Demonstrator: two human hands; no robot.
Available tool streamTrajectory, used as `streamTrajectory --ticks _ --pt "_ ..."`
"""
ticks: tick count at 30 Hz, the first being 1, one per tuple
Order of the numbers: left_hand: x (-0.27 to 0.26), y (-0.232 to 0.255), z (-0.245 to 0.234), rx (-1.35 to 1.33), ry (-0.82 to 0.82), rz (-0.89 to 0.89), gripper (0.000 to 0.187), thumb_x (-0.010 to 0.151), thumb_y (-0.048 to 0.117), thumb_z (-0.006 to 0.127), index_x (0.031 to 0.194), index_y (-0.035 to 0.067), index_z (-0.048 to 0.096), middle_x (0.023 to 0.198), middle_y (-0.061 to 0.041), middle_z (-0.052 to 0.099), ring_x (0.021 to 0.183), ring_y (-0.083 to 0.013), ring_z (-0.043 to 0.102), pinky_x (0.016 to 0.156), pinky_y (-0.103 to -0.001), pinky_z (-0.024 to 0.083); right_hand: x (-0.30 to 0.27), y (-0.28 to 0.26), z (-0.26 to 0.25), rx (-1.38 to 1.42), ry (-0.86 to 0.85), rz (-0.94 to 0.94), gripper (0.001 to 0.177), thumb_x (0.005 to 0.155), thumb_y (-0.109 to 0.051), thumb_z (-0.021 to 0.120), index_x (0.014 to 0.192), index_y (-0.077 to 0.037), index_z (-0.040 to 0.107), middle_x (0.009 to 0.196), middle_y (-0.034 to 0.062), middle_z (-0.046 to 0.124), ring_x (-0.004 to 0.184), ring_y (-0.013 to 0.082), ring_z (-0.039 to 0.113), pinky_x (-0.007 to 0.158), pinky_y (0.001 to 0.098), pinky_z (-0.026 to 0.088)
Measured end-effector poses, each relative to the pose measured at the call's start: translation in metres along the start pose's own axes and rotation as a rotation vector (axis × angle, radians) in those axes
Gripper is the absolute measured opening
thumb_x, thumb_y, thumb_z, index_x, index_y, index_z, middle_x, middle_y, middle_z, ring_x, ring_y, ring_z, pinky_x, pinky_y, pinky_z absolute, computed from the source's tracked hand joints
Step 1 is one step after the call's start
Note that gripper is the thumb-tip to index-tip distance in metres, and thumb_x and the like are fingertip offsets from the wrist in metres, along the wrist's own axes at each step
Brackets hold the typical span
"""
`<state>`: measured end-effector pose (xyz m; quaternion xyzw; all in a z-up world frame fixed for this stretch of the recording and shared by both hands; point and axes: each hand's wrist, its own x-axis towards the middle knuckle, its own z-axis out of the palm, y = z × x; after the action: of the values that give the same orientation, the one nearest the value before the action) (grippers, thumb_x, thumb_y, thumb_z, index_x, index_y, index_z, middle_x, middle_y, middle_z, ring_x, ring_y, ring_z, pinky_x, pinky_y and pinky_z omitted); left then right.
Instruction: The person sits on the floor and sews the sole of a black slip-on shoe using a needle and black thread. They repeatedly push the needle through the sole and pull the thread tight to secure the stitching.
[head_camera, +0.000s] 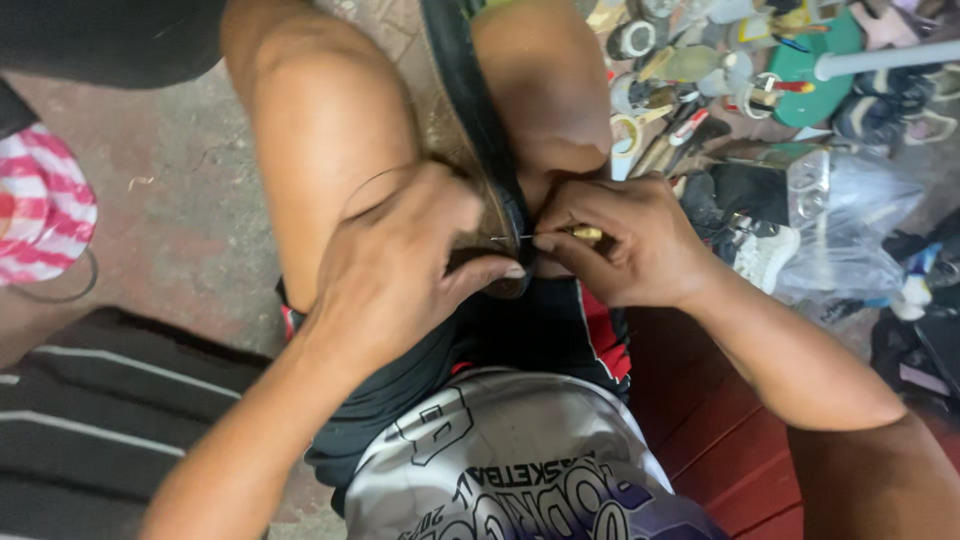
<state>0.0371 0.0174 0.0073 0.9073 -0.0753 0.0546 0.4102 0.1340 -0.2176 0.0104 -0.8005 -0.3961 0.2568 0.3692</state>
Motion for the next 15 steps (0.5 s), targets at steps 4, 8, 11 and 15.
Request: streamTrajectory --ticks 4,8,11,15 --pt "-0.016 0.006 0.006 -0.020 0.119 -0.051 0.059 0.073 0.032 0.087 0.113 0.000 0.059 0.116 -0.019 0.062 0.086 -0.0315 0.065 0.061 -0.040 0.053 -0.008 0.010 -0.003 0.035 0.016 -0.028 0.008 0.090 -0.001 0.075 0.091 -0.005 0.068 0.083 0.0041 0.068 0.073 0.0176 0.070 0.065 0.0297 0.051" --pt "-0.038 0.008 0.011 0.057 0.161 -0.070 0.037 0.089 0.028 0.087 0.107 0.008 0.063 0.097 -0.007 0.062 0.078 -0.0249 0.064 0.063 -0.036 0.051 -0.011 0.012 0.001 0.114 0.037 0.047 0.007 0.091 -0.003 0.074 0.091 -0.006 0.068 0.081 0.0039 0.067 0.071 0.0151 0.067 0.066 0.0291 0.051" --pt "-0.050 0.008 0.004 -0.387 0.189 -0.243 0.018 0.097 0.020 0.077 0.099 0.010 0.062 0.099 -0.002 0.061 0.067 -0.0147 0.057 0.059 -0.026 0.047 -0.012 0.011 0.000 0.120 0.051 0.019 0.006 0.093 -0.003 0.073 0.094 -0.006 0.068 0.084 0.0040 0.068 0.073 0.0148 0.068 0.067 0.0285 0.051" --pt "-0.055 0.009 0.001 -1.293 0.217 -0.542 0.016 0.103 0.021 0.062 0.095 0.008 0.064 0.095 0.000 0.066 0.063 -0.0040 0.050 0.050 -0.016 0.040 -0.013 0.007 0.002 0.054 0.024 -0.026 0.007 0.092 -0.001 0.070 0.098 -0.005 0.068 0.089 0.0055 0.069 0.077 0.0198 0.071 0.068 0.0305 0.054"
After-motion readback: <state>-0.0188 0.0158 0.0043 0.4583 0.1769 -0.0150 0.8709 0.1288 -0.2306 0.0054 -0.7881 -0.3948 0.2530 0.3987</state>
